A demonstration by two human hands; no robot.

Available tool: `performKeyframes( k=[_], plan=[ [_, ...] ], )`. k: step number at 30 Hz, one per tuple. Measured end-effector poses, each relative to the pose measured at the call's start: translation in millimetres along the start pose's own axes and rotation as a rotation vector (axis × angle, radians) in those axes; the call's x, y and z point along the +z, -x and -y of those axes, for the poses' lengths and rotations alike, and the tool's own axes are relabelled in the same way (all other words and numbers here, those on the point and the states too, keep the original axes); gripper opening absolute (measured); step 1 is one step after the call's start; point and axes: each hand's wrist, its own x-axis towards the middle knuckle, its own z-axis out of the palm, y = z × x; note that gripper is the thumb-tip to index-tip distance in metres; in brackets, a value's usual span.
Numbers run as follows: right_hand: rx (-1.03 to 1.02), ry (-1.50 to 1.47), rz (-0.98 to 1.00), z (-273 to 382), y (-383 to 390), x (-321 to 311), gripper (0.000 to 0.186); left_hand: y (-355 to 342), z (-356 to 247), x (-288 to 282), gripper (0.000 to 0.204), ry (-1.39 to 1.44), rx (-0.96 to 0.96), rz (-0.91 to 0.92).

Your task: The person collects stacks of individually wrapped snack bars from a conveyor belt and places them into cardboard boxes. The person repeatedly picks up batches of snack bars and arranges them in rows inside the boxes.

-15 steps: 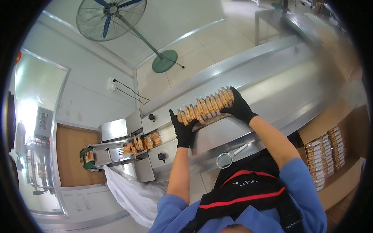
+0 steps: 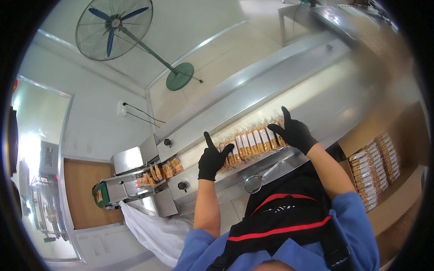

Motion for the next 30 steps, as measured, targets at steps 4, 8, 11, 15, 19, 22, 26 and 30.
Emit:
performKeyframes(
  k=[4,8,11,15,19,22,26,30],
  plan=[
    [-0.077,-0.157,-0.078,-34,8,18,0.070,-4,-11,9,0.130,-0.016,-0.014,-0.083],
    [-0.158,-0.278,-0.263,-30,10,20,0.059,-9,-1,16,0.133,0.008,0.002,-0.092],
    [-0.404,0.106,-0.640,-10,12,-1,0.049,-6,-4,15,0.134,0.065,-0.039,-0.090],
    [-0.419,0.279,-0.504,-8,8,6,0.019,-3,-10,11,0.133,0.091,-0.051,-0.074],
    [-0.266,0.004,-0.239,-2,-1,17,0.040,-3,-16,8,0.132,0.081,-0.080,-0.074],
    [-0.150,-0.120,-0.068,10,-7,18,0.067,-5,-13,13,0.130,0.112,-0.066,-0.117],
    [-0.164,-0.266,-0.106,15,9,27,0.084,19,-18,8,0.130,0.255,-0.066,-0.254],
    [-0.231,-0.545,-0.258,28,50,19,0.095,54,-14,17,0.123,0.513,0.153,-0.618]
  ],
)
